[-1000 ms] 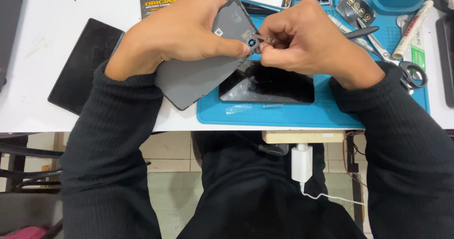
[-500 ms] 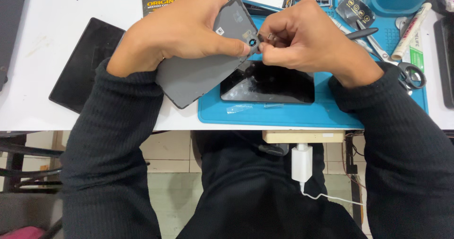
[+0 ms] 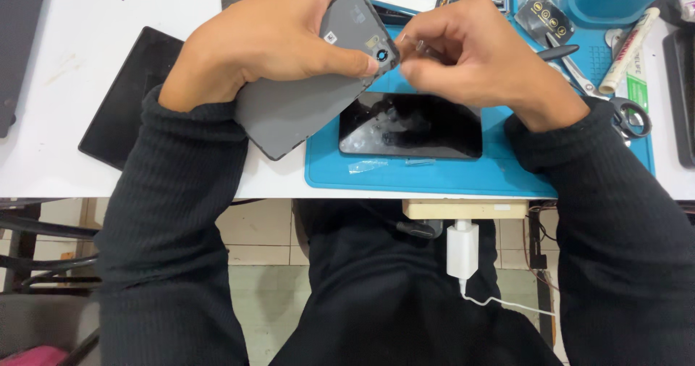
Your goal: The person pries open the back cover of a smartphone, sprays and brushes the device, then uses a pry tool and fingers to work on the exposed internal components, including a flex cable, on a repair mat.
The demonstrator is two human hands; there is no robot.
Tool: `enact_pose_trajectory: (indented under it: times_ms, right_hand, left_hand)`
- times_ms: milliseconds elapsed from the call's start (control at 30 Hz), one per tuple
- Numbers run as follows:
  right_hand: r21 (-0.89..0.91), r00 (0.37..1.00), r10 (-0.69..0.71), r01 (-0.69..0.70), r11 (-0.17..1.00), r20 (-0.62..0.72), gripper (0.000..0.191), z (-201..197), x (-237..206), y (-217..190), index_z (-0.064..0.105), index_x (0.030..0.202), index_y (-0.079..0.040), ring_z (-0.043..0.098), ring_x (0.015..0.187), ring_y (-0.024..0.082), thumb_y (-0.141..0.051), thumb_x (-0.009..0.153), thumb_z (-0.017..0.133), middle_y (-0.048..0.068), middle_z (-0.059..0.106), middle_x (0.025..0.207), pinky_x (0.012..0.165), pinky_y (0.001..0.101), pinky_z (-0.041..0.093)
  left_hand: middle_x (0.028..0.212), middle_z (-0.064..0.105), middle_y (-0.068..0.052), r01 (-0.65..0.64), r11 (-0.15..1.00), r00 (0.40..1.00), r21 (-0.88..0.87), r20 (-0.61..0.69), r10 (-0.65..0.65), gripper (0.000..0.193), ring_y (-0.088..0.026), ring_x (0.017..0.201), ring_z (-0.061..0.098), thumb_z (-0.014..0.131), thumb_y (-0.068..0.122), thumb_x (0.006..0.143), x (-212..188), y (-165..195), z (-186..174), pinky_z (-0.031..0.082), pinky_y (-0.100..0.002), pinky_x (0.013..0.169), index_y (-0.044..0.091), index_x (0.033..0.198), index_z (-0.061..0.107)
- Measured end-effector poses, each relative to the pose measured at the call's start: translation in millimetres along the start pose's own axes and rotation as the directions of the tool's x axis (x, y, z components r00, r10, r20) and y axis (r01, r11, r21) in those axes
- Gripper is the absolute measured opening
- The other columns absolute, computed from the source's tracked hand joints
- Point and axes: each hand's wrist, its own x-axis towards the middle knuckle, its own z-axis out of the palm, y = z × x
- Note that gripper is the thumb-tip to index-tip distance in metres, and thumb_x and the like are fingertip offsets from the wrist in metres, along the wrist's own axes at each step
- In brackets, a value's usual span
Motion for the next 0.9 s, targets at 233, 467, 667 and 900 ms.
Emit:
enact_pose_trajectory:
  times_ms: [233,467,667,900]
  right_hand:
    - [-0.248,0.997,-0.079,0.071,0.966,-0.021,0.02,4,3,-3,0.068,0.092,0.0,0.05,0.054,0.005,-0.017,0.104,0.069,0.0,0.064,0.068,0.048,0.0233,0.038]
    - [-0.202,0.996,0.011,0.006,0.979,0.084,0.023,-2,3,-11,0.069,0.094,-0.005,0.051,0.051,0.006,-0.021,0.106,0.057,-0.004,0.067,0.07,0.047,0.0243,0.04]
    - [-0.267,0.999,-0.047,0.049,0.962,0.012,0.019,-6,2,-8,0.072,0.101,-0.002,0.055,0.055,0.006,-0.018,0.104,0.063,-0.003,0.065,0.071,0.05,0.0233,0.043]
    - [-0.244,0.998,-0.058,0.049,0.969,-0.03,0.017,-11,-1,-2,0.073,0.1,-0.001,0.051,0.056,0.005,-0.017,0.095,0.077,0.0,0.059,0.067,0.05,0.0218,0.038]
  left_hand:
    - [0.093,0.075,-0.007,0.047,0.998,0.999,0.049,-0.018,-0.046,0.053,-0.017,0.077,0.073,0.084,0.042,0.078,2,-3,1,0.058,-0.031,0.068,0.007,0.115,0.07]
    - [0.085,0.075,-0.007,0.125,0.987,0.991,0.099,0.034,-0.129,0.046,-0.017,0.071,0.072,0.085,0.042,0.075,5,0,-2,0.056,-0.031,0.064,0.006,0.102,0.075]
    - [0.088,0.076,-0.008,0.109,0.993,0.994,0.047,0.021,-0.111,0.049,-0.017,0.075,0.073,0.085,0.041,0.075,4,-1,-2,0.056,-0.031,0.065,0.004,0.106,0.074]
    - [0.089,0.074,-0.011,0.182,0.975,0.983,0.127,-0.036,-0.179,0.059,-0.02,0.075,0.073,0.086,0.046,0.072,4,2,0,0.056,-0.032,0.067,0.002,0.109,0.071]
